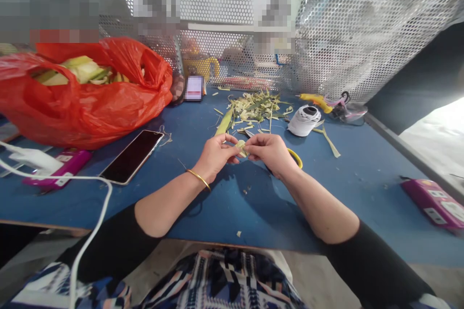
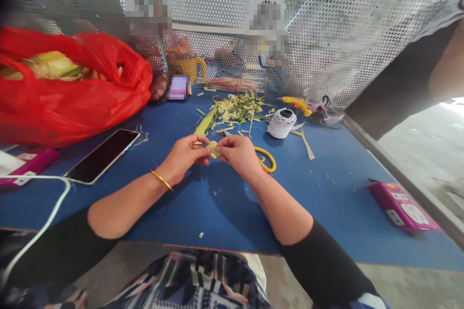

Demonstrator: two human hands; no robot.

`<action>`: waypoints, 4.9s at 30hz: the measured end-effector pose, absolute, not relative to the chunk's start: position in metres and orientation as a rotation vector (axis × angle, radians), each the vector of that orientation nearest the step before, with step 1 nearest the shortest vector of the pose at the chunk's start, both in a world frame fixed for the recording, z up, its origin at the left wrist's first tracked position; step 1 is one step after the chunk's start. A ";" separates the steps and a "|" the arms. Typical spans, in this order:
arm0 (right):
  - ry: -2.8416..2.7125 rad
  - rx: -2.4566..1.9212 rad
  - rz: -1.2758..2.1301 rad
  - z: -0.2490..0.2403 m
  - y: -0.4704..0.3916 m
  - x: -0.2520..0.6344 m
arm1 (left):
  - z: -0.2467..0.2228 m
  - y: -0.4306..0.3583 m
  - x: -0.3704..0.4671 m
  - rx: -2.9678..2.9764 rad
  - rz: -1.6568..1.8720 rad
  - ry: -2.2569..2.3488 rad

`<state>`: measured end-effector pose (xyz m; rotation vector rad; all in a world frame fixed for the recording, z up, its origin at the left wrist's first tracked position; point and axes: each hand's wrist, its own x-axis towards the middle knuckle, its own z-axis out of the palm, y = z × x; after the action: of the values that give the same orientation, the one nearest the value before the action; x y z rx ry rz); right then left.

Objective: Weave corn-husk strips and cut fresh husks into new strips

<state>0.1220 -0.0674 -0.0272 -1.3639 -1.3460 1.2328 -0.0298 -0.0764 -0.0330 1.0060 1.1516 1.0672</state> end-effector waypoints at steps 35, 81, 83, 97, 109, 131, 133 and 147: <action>-1.273 -1.270 1.221 -0.022 -0.071 0.119 | -0.030 -0.076 -0.032 0.925 1.018 1.043; -1.375 -1.255 1.013 -0.035 -0.068 0.117 | -0.034 -0.080 -0.032 1.294 0.895 1.077; -1.433 -1.269 0.977 -0.033 -0.067 0.120 | -0.036 -0.077 -0.034 1.260 0.938 1.080; -1.663 -1.346 0.528 -0.032 -0.067 0.125 | -0.041 -0.075 -0.034 1.103 0.948 0.969; -1.920 -1.290 0.201 -0.033 -0.091 0.111 | -0.036 -0.069 -0.035 0.778 1.080 0.943; -0.797 -1.274 1.319 -0.039 -0.082 0.096 | -0.041 -0.083 -0.016 0.876 1.187 0.970; -0.861 -1.268 1.240 -0.043 -0.081 0.096 | -0.040 -0.083 -0.016 0.872 1.191 0.966; -1.454 -1.374 0.708 -0.055 -0.075 0.100 | -0.052 -0.078 -0.013 0.766 1.212 0.972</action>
<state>0.1002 -0.0750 -0.0555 -1.3741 -1.4543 0.7081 -0.0135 -0.0781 -0.0515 0.7660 0.9720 1.2123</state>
